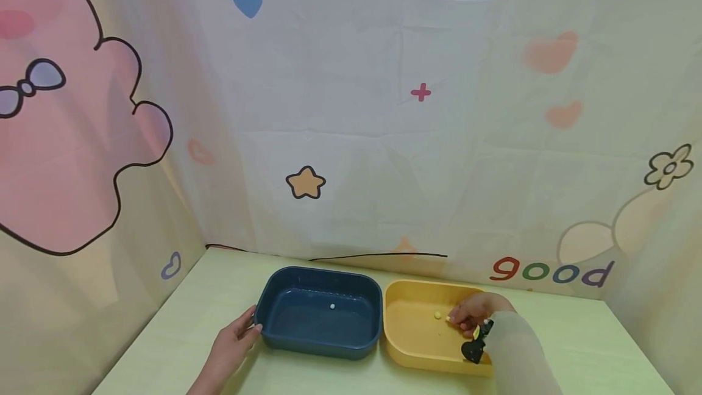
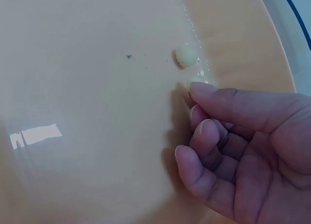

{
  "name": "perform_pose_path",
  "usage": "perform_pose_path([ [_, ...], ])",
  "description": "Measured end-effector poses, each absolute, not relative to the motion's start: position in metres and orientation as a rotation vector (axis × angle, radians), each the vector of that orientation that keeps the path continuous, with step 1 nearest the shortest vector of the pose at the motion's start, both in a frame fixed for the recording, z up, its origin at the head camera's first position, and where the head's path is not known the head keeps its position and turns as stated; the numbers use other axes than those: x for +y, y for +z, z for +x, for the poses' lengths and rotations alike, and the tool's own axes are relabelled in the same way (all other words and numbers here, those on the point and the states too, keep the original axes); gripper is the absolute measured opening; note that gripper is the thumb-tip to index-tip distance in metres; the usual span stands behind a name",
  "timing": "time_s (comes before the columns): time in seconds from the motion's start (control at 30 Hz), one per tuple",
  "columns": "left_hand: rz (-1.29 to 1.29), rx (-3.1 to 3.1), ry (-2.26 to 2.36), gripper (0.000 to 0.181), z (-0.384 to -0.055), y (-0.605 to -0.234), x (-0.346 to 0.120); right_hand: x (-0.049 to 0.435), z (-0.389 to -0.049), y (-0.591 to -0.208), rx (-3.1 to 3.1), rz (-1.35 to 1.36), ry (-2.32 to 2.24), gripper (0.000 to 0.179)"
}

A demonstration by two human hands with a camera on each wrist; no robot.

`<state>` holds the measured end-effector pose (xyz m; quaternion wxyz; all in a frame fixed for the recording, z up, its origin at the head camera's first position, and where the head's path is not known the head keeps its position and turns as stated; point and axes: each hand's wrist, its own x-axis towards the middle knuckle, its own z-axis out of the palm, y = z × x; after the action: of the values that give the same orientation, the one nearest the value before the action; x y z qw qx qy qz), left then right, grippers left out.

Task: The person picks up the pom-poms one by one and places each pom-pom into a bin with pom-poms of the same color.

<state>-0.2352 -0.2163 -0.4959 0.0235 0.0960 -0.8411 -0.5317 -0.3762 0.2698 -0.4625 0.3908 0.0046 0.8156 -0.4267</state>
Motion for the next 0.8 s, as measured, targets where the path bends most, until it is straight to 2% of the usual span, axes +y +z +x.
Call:
perform_pose_path([
  [0.43,0.303,-2.585,-1.664,0.053,-0.2358,-0.4977,-0.2167,0.2662,-0.3781,-0.4589,2.063,-0.052,-0.983,0.013],
  [0.8,0.293,-2.579,-1.683,0.054,-0.235,-0.4965,-0.217,0.2673,-0.3854,-0.4617,1.956,-0.15,-0.932,0.02],
])
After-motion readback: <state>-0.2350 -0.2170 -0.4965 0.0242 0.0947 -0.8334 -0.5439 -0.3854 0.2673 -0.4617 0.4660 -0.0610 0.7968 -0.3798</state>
